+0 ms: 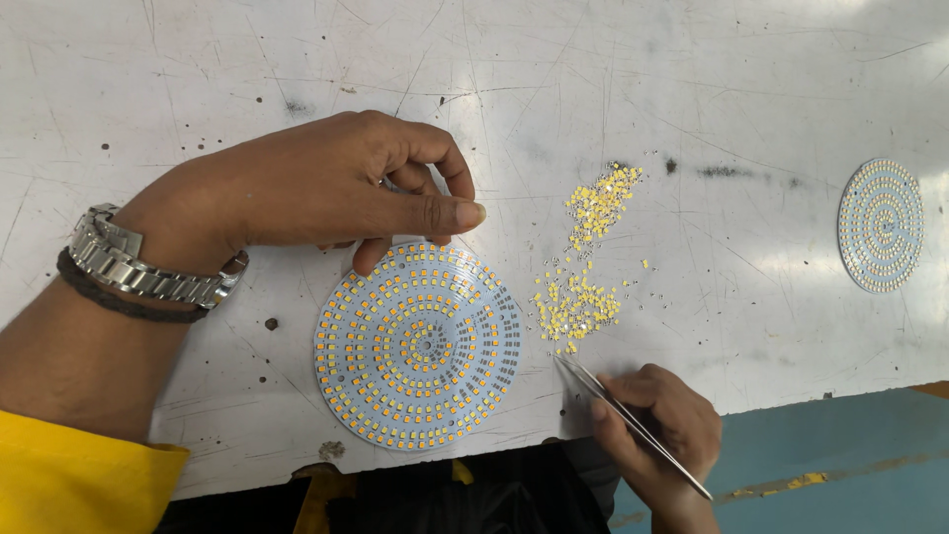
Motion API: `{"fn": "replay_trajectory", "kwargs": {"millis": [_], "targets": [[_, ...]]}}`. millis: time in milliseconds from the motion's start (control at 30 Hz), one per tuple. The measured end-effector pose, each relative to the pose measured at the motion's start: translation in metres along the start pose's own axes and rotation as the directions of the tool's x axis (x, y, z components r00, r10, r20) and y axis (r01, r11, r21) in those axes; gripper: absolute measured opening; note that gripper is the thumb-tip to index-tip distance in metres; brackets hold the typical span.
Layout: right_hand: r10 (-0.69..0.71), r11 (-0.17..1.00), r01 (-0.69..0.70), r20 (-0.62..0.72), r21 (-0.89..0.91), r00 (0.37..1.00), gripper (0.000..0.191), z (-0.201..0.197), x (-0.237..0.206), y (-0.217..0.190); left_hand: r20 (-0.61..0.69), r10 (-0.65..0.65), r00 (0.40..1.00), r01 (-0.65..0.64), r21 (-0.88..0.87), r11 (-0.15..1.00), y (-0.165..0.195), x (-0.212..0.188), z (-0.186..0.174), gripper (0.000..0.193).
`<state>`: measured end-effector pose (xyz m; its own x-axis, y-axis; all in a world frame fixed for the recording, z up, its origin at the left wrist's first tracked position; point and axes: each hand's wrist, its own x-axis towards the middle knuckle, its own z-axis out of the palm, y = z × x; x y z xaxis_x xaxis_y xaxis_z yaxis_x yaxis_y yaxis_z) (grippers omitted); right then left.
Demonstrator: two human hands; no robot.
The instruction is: The person uses tweezers to pick up small yellow LED components from a pile and places them one by one into empty slots on a circular LED module. The left hand stabilizes the module while the right hand performs the placement. The process is repeated continuously across the module's surface.
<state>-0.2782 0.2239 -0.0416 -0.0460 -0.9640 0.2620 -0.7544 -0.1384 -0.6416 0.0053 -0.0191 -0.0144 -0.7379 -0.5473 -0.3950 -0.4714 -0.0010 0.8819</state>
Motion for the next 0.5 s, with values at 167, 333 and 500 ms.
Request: {"fn": "replay_trajectory", "kwargs": {"millis": [167, 333, 500], "targets": [[0.008, 1.0, -0.008, 0.009, -0.024, 1.0, 0.018, 0.001, -0.001, 0.0, -0.003, 0.013, 1.0, -0.013, -0.011, 1.0, 0.002, -0.001, 0.001, 0.062], [-0.047, 0.999, 0.047, 0.0, 0.001, 0.999, 0.016, -0.001, 0.0, 0.002, -0.008, -0.03, 1.0, 0.03, -0.004, 1.0, 0.007, -0.001, 0.0, 0.055], [-0.008, 0.999, 0.009, 0.021, -0.043, 1.0, 0.016, -0.001, 0.0, 0.0, 0.001, -0.034, 0.999, 0.034, -0.014, 0.999, 0.011, -0.001, 0.0, 0.049]]}}
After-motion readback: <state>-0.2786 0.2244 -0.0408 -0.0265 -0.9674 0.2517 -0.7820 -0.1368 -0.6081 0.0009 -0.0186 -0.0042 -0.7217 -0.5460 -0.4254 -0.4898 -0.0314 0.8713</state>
